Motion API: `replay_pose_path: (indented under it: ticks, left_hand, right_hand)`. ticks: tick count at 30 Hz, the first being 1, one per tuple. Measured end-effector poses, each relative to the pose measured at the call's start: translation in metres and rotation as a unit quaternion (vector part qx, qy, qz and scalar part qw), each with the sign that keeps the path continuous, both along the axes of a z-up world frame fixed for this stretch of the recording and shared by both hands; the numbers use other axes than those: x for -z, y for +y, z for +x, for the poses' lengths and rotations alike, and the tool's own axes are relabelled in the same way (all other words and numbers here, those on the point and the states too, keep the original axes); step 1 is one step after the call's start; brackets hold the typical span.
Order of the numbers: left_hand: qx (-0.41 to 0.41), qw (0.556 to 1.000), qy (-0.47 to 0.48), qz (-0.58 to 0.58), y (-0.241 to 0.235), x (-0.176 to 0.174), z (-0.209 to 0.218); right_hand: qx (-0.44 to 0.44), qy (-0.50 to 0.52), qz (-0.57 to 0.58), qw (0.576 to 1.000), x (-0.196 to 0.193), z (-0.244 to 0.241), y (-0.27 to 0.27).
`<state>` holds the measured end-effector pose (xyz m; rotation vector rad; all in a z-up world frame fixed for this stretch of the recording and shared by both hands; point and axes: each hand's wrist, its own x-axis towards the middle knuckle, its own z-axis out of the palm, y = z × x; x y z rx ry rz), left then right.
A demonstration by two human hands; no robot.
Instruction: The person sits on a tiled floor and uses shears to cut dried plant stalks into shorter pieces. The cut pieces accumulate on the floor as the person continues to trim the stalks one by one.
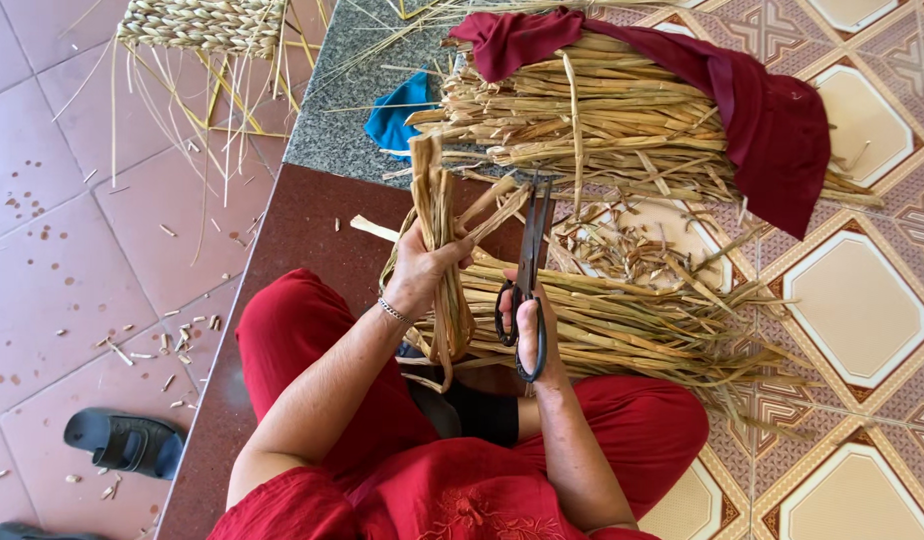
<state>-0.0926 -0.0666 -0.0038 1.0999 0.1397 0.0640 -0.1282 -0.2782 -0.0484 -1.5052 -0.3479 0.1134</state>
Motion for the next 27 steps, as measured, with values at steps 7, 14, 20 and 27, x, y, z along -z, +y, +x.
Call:
replay_pose_path:
  ticks: [7, 14, 20, 27]
  left_hand:
    - [-0.01, 0.997, 0.039, -0.07, 0.009, 0.01, -0.026]
    - [0.017, 0.999, 0.016, -0.041, 0.006, 0.018, -0.022]
    - [0.028, 0.997, 0.015, -0.073, 0.001, 0.025, -0.02]
    - [0.029, 0.997, 0.031, -0.07, 0.001, 0.033, -0.018]
  right_hand:
    - [-0.012, 0.014, -0.079, 0.997, 0.002, -0.012, 0.012]
    - [0.014, 0.01, -0.111, 0.994, -0.005, -0.012, 0.014]
    - [0.017, -0.024, -0.151, 0.988, -0.007, -0.005, 0.012]
    - [0.046, -0.023, -0.19, 0.98, 0.0, -0.006, 0.011]
